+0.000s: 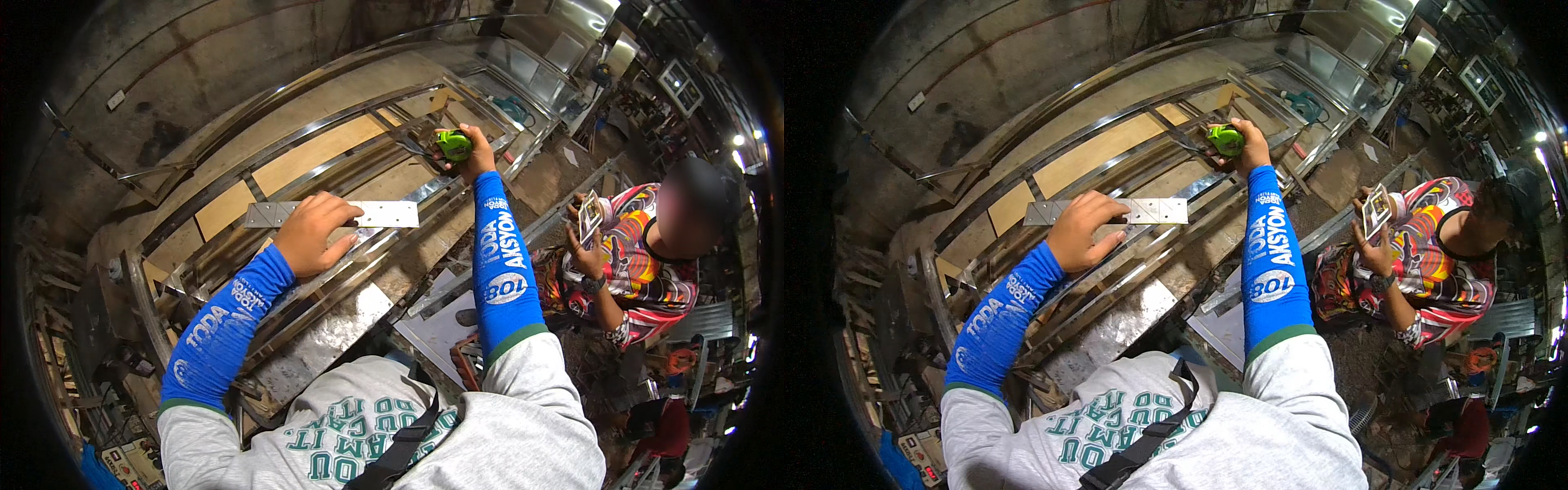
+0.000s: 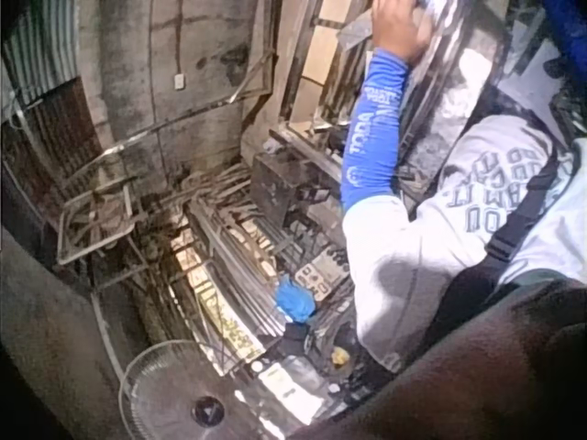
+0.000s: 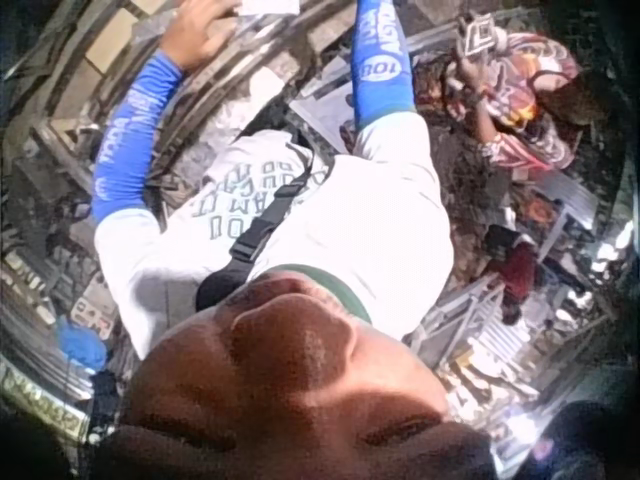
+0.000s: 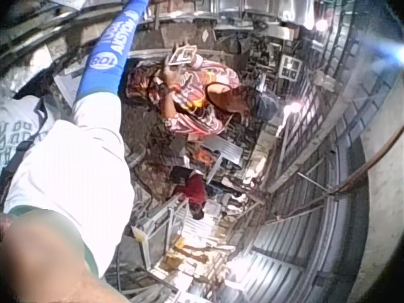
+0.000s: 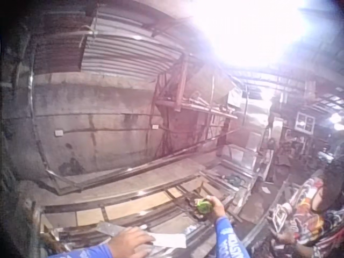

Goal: The person positions a plywood sheet on a metal frame, then places and adjusts multiple metal bars and a small wooden block on the frame. They use a tape measure to check dimensions while another person assists nearby.

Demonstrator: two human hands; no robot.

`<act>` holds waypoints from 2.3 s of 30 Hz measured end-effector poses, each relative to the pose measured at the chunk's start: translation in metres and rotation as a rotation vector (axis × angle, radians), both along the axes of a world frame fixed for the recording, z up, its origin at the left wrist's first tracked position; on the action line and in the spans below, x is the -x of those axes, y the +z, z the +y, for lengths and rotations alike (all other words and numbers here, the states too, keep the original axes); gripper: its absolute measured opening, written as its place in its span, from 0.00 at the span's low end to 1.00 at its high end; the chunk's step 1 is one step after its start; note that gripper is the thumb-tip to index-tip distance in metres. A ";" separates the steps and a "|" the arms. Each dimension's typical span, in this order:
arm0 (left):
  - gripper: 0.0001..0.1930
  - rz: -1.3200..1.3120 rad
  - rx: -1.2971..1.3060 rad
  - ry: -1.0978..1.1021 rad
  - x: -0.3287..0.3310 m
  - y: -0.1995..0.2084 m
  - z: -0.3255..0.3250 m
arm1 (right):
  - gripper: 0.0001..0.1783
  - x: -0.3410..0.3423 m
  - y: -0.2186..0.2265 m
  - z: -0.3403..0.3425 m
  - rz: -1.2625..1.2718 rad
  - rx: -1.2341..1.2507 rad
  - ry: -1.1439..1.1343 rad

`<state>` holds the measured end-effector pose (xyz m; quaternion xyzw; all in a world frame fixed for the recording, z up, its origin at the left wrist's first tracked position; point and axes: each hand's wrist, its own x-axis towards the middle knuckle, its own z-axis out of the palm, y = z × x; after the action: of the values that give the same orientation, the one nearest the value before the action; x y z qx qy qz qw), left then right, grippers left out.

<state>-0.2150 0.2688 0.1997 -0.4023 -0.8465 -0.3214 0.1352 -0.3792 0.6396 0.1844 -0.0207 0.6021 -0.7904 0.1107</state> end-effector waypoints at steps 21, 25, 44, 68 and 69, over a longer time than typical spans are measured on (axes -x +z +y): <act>0.17 0.017 0.013 0.008 -0.002 0.001 0.000 | 0.22 -0.003 -0.006 -0.002 0.055 0.142 -0.232; 0.17 -0.002 0.015 0.000 -0.002 0.002 0.002 | 0.21 -0.003 -0.008 0.004 0.068 0.133 -0.225; 0.17 0.027 0.025 0.011 -0.005 0.000 0.002 | 0.29 -0.005 -0.002 -0.006 0.059 0.172 -0.259; 0.19 0.124 -0.034 -0.039 0.009 -0.035 -0.008 | 0.34 -0.012 0.000 -0.008 0.116 -0.054 -0.223; 0.18 0.150 -0.071 -0.012 0.006 -0.040 -0.006 | 0.33 -0.016 -0.002 -0.012 0.137 -0.080 -0.250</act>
<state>-0.2206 0.2626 0.1592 -0.4254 -0.8196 -0.3210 0.2104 -0.3631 0.6278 0.1825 0.0048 0.6372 -0.7701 -0.0291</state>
